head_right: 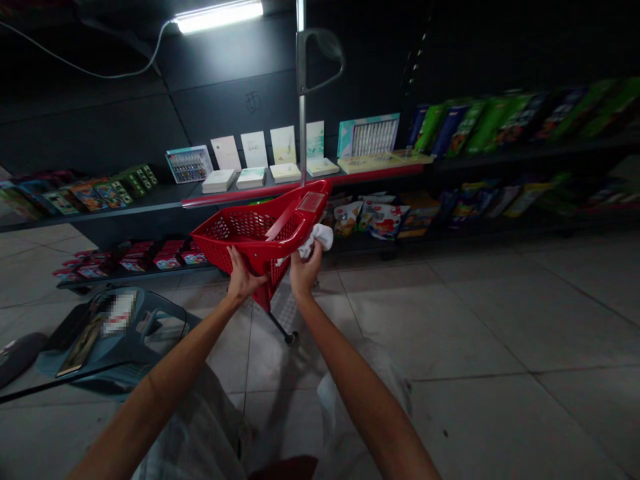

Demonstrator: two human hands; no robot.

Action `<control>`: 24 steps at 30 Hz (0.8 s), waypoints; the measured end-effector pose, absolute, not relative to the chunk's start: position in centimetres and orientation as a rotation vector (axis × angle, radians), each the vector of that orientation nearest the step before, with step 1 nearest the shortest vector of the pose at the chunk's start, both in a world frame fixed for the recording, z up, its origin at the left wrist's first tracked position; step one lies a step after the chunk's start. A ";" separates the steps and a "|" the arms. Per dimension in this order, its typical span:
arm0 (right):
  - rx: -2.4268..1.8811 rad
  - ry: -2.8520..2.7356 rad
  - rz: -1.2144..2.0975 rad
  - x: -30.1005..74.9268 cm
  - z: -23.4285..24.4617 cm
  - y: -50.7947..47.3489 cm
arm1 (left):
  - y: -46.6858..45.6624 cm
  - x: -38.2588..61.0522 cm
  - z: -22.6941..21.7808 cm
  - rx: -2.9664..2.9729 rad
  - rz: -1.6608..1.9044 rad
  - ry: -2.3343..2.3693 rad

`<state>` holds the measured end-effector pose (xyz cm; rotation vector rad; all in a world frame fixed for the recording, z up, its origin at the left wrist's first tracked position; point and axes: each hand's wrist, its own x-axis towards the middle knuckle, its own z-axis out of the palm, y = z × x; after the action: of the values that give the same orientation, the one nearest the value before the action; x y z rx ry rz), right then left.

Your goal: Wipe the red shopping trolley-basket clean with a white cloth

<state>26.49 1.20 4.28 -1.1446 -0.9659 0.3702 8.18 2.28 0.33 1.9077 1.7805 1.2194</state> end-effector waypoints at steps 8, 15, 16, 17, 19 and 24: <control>-1.162 -1.080 0.595 23.6 3.5 -0.2 | 2.3 8.8 0.2 1.913 1.222 1.783; -1.400 -1.337 0.629 23.9 3.6 -1.1 | 2.3 8.3 -0.1 1.942 1.215 1.751; -1.424 -1.402 0.624 24.2 3.8 -1.3 | 2.3 8.2 -0.1 1.947 1.211 1.754; -1.442 -1.469 0.610 24.6 4.2 -1.5 | 2.3 8.2 -0.1 1.951 1.208 1.758; -1.451 -1.600 0.571 25.5 5.0 -2.0 | 2.2 8.2 -0.1 1.951 1.208 1.763; -1.413 -1.838 0.457 27.2 6.5 -3.4 | 2.1 8.5 0.0 1.942 1.213 1.762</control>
<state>27.24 -3.35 6.53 -1.4125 -1.8385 0.4574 8.47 2.13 -0.01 1.9421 1.7619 1.2134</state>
